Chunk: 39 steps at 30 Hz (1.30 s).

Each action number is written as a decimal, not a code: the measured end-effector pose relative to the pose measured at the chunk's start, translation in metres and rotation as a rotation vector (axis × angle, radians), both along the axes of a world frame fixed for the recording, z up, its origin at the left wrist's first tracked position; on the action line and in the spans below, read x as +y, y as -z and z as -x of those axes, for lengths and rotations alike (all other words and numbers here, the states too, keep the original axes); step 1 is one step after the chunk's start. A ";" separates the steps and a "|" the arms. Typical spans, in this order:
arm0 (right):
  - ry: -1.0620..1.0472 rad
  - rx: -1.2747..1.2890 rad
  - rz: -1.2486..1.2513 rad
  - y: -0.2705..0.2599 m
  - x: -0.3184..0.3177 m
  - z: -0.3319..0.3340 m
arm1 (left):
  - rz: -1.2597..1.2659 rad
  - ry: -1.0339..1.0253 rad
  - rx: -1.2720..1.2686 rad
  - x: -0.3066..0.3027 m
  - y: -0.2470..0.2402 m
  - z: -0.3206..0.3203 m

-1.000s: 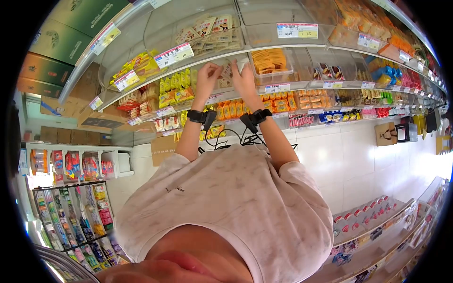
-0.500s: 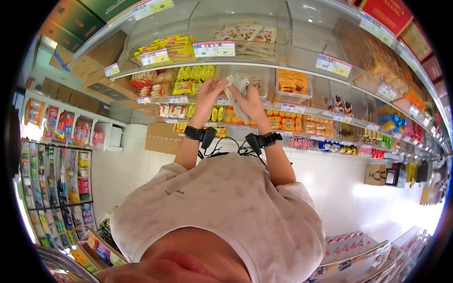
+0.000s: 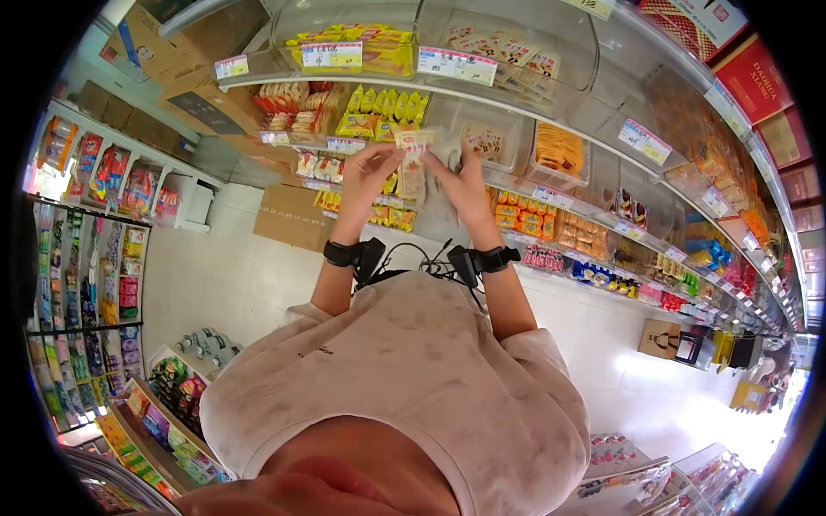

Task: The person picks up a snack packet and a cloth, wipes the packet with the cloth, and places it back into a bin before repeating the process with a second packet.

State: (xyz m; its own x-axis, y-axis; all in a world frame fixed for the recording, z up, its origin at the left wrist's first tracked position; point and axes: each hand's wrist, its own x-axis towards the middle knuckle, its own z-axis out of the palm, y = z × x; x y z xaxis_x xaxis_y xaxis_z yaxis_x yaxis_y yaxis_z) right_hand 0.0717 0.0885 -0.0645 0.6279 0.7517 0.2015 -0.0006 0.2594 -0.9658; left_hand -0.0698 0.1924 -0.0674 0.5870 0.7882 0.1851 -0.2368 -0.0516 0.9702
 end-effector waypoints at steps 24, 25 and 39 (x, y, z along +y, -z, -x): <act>0.087 -0.883 0.214 -0.034 -0.076 0.085 | 0.783 0.429 -0.154 -0.051 0.003 0.041; 0.108 -0.867 0.190 -0.036 -0.076 0.093 | 0.767 0.434 -0.170 -0.056 -0.004 0.040; 0.187 0.322 -0.058 -0.053 -0.152 0.016 | -0.044 0.315 0.228 -0.119 -0.063 -0.022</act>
